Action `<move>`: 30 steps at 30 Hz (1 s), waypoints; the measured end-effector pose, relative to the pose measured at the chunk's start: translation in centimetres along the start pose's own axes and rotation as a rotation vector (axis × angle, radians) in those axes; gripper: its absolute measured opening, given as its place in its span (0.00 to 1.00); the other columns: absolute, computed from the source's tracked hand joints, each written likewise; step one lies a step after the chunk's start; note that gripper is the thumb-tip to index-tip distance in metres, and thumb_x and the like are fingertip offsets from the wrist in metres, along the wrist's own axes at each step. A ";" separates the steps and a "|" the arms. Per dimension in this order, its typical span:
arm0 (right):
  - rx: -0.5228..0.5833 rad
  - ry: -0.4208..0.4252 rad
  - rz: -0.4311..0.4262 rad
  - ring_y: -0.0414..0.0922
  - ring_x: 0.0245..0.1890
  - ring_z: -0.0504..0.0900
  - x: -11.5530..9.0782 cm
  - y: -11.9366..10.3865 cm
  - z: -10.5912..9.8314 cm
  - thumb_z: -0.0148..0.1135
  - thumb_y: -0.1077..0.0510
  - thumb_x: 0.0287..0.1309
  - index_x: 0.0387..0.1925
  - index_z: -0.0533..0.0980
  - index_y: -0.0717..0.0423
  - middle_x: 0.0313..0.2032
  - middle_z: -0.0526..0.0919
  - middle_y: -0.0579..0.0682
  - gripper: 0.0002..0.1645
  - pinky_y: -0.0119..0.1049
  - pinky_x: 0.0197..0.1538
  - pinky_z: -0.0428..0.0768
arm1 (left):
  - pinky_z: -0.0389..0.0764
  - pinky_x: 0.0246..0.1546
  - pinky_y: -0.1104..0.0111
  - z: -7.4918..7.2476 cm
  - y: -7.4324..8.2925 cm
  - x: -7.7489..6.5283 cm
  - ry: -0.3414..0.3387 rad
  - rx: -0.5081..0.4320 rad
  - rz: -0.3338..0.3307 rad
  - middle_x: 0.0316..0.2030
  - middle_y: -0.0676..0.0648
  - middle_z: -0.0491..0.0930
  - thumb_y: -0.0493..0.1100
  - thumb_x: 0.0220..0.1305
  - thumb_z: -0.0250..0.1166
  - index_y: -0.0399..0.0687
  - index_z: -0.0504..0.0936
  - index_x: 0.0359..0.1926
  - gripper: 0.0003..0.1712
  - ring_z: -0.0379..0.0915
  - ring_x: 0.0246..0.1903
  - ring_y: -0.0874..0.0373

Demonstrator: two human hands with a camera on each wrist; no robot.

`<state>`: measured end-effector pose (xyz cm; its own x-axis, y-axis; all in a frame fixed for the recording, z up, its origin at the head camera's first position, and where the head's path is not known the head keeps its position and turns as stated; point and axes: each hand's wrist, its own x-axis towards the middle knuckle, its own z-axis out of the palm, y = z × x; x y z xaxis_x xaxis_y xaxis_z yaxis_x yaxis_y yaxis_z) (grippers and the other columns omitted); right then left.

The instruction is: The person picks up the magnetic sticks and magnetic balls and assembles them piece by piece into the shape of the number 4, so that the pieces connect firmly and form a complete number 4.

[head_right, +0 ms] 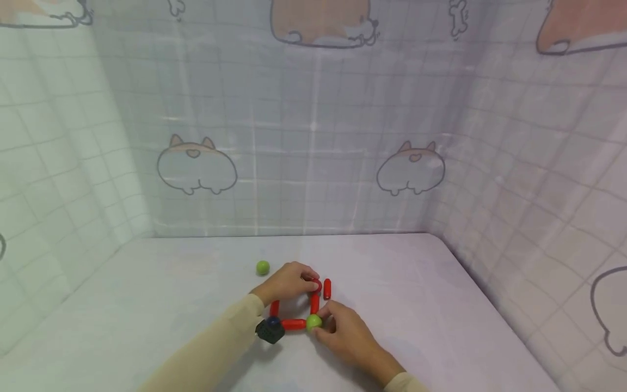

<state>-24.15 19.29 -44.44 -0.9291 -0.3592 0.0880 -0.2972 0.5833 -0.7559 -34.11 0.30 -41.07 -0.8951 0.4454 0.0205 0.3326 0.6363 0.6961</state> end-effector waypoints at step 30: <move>-0.015 0.022 0.061 0.42 0.33 0.77 0.2 -0.1 0.0 0.74 0.48 0.56 0.44 0.76 0.45 0.34 0.80 0.39 0.18 0.31 0.35 0.80 | 0.81 0.50 0.60 -1.6 0.1 -4.3 0.199 -0.079 0.042 0.46 0.56 0.83 0.48 0.71 0.63 0.53 0.85 0.53 0.14 0.78 0.47 0.58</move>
<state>-24.27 19.18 -44.36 -0.9501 -0.3069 0.0561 -0.2429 0.6144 -0.7507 -30.67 -2.58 -39.99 -0.9243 0.3329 0.1866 0.3539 0.5648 0.7455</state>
